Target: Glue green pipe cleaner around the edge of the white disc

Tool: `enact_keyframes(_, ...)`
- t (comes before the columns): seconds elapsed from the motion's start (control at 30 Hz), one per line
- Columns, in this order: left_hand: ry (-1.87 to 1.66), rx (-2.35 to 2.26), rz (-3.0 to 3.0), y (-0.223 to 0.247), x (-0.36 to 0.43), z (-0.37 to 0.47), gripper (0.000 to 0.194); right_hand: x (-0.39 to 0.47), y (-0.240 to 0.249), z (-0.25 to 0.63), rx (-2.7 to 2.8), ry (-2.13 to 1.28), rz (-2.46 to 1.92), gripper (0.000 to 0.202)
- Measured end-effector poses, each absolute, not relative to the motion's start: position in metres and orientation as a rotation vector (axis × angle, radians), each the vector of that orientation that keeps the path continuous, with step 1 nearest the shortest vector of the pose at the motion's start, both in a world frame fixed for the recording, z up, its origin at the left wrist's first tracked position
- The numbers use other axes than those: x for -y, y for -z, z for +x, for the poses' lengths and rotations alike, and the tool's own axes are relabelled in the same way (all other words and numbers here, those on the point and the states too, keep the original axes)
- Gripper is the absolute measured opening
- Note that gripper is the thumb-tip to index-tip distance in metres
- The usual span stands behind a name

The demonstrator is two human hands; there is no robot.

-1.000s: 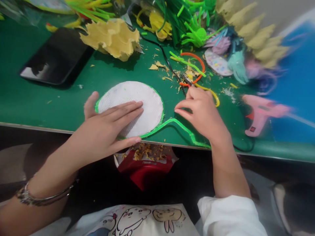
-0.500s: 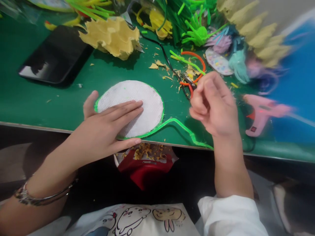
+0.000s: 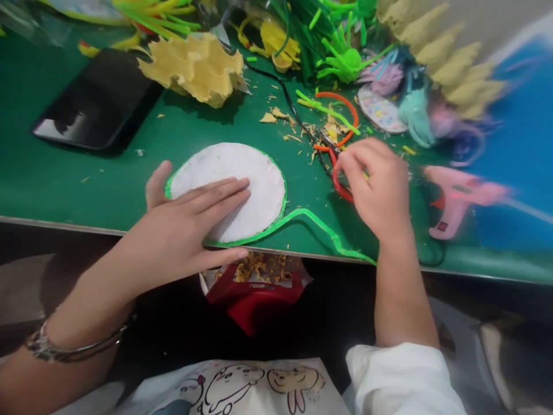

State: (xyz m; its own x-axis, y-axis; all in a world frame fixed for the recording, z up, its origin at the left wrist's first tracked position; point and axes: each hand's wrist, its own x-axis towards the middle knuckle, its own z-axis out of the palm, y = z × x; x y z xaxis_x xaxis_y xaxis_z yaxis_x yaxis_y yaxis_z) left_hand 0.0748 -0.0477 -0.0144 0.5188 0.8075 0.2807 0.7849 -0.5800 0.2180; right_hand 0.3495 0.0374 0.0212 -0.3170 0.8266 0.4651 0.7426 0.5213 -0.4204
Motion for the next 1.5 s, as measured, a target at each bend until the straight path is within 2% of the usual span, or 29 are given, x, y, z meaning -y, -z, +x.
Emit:
enact_keyframes(0.17, -0.53, -1.395, 2.711, 0.015, 0.046, 0.073, 0.065, -0.043, -0.016, 0.338, 1.567, -1.088, -0.966, 0.031)
enact_keyframes(0.23, -0.504, -1.376, 2.722, 0.015, 0.044, 0.071, 0.064, -0.041, -0.018, 0.338, 1.526, -1.23, -0.961, 0.032)
enact_keyframes(0.3, -0.471, -1.341, 2.735, 0.014, 0.04, 0.069, 0.063, -0.038, -0.02, 0.34, 1.693, -1.121, -1.125, 0.031)
enact_keyframes(0.4, -0.42, -1.291, 2.752, 0.01, 0.034, 0.066, 0.062, -0.034, -0.021, 0.347, 2.131, -0.615, -1.389, 0.018)
enact_keyframes(0.5, -0.345, -1.268, 2.727, 0.007, 0.031, 0.065, 0.067, -0.033, -0.021, 0.353, 2.32, -0.135, -1.39, 0.049)
enact_keyframes(0.53, -0.316, -1.265, 2.706, 0.006, 0.03, 0.065, 0.07, -0.032, -0.021, 0.354, 2.306, -0.041, -1.378, 0.047)
enact_keyframes(0.6, -0.251, -1.261, 2.646, 0.003, 0.026, 0.066, 0.078, -0.032, -0.022, 0.355, 2.218, 0.033, -1.377, 0.022)
enact_keyframes(0.63, -0.223, -1.259, 2.614, 0.0, 0.024, 0.066, 0.081, -0.033, -0.022, 0.356, 2.158, 0.023, -1.387, 0.014)
enact_keyframes(0.73, -0.143, -1.232, 2.53, -0.011, 0.014, 0.066, 0.08, -0.034, -0.024, 0.359, 2.052, -0.06, -1.436, 0.016)
enact_keyframes(0.83, -0.086, -1.187, 2.482, -0.023, -0.001, 0.065, 0.067, -0.035, -0.025, 0.362, 2.152, -0.098, -1.396, 0.041)
enact_keyframes(0.9, -0.108, -1.171, 2.467, -0.03, -0.011, 0.064, 0.059, -0.033, -0.025, 0.359, 2.162, -0.198, -1.299, 0.032)
enact_keyframes(0.97, -0.191, -1.173, 2.452, -0.035, -0.018, 0.065, 0.054, -0.031, -0.023, 0.354, 1.983, -0.439, -1.197, 0.012)
enact_keyframes(1.1, -0.372, -1.18, 2.375, -0.044, -0.029, 0.076, 0.05, -0.03, -0.021, 0.342, 1.453, -1.062, -1.01, 0.022)
enact_keyframes(1.2, -0.487, -1.163, 2.313, -0.046, -0.04, 0.098, 0.056, -0.033, -0.021, 0.341, 1.286, -1.319, -0.948, 0.033)
enact_keyframes(1.33, -0.596, -1.035, 1.998, -0.041, -0.056, 0.142, 0.08, -0.035, -0.025, 0.341, 1.336, -1.384, -0.926, 0.043)
enact_keyframes(1.37, -0.583, -0.973, 1.9, -0.039, -0.059, 0.153, 0.078, -0.034, -0.026, 0.34, 1.374, -1.359, -0.944, 0.046)
enact_keyframes(1.5, -0.403, -0.812, 1.698, -0.034, -0.065, 0.181, 0.033, -0.033, -0.029, 0.338, 1.499, -1.269, -1.005, 0.059)
